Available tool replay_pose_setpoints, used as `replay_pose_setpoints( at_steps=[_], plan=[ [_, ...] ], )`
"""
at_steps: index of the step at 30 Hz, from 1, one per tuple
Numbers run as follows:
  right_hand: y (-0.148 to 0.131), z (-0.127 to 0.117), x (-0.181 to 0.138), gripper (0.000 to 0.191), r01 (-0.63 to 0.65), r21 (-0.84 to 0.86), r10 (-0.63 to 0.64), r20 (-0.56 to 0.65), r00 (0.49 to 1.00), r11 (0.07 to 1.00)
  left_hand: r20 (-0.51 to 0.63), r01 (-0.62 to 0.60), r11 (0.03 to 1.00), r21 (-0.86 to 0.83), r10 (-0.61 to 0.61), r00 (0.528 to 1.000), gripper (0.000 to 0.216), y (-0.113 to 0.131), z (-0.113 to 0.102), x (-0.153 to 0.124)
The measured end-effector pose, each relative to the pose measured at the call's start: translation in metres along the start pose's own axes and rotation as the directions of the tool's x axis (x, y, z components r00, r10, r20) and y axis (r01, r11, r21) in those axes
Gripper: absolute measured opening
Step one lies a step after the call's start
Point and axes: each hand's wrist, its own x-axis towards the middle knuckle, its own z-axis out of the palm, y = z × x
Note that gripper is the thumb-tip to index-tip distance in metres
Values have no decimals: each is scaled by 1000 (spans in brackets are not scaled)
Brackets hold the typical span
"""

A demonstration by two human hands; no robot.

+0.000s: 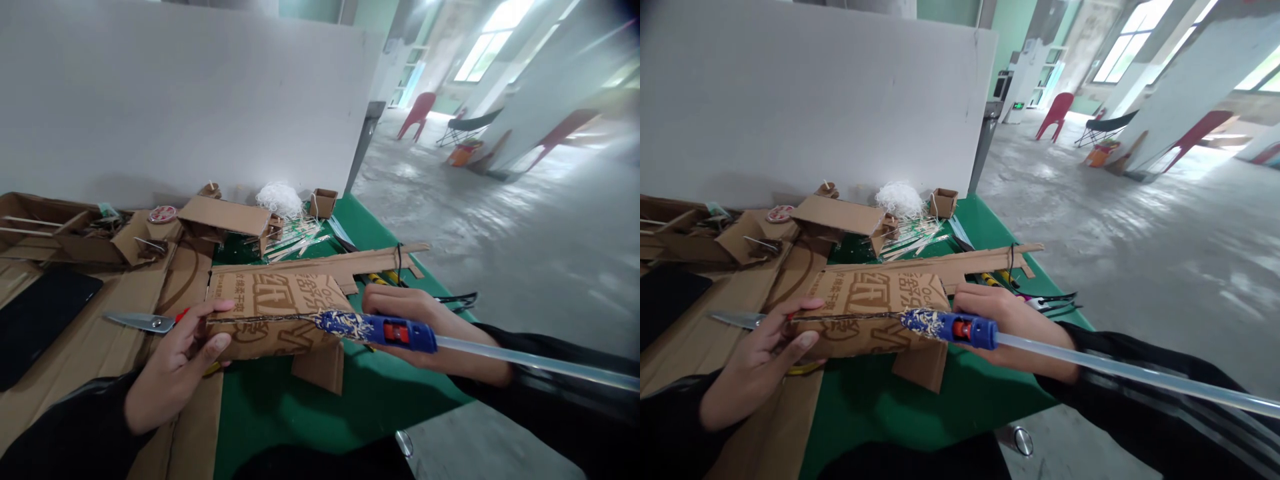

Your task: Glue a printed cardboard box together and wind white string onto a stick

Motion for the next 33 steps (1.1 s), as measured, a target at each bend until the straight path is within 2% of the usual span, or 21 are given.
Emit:
replay_pose_setpoints(
  at_steps=[9, 20, 27, 33],
  plan=[
    [3, -2, -4, 17, -12, 22, 13, -16, 1000, 1000, -5, 16, 999, -34, -16, 1000, 42, 0, 0, 0],
    [6, -5, -14, 17, -56, 21, 57, -11, 998, 998, 8, -21, 1000, 15, 21, 1000, 40, -2, 0, 0],
    [9, -7, -19, 17, -33, 9, 33, -27, 999, 999, 8, -6, 1000, 12, 6, 1000, 42, 0, 1, 0],
    [13, -6, -23, 21, -77, 29, 78, -27, 997, 997, -13, -8, 1000, -4, 8, 1000, 41, -1, 1, 0]
  ],
)
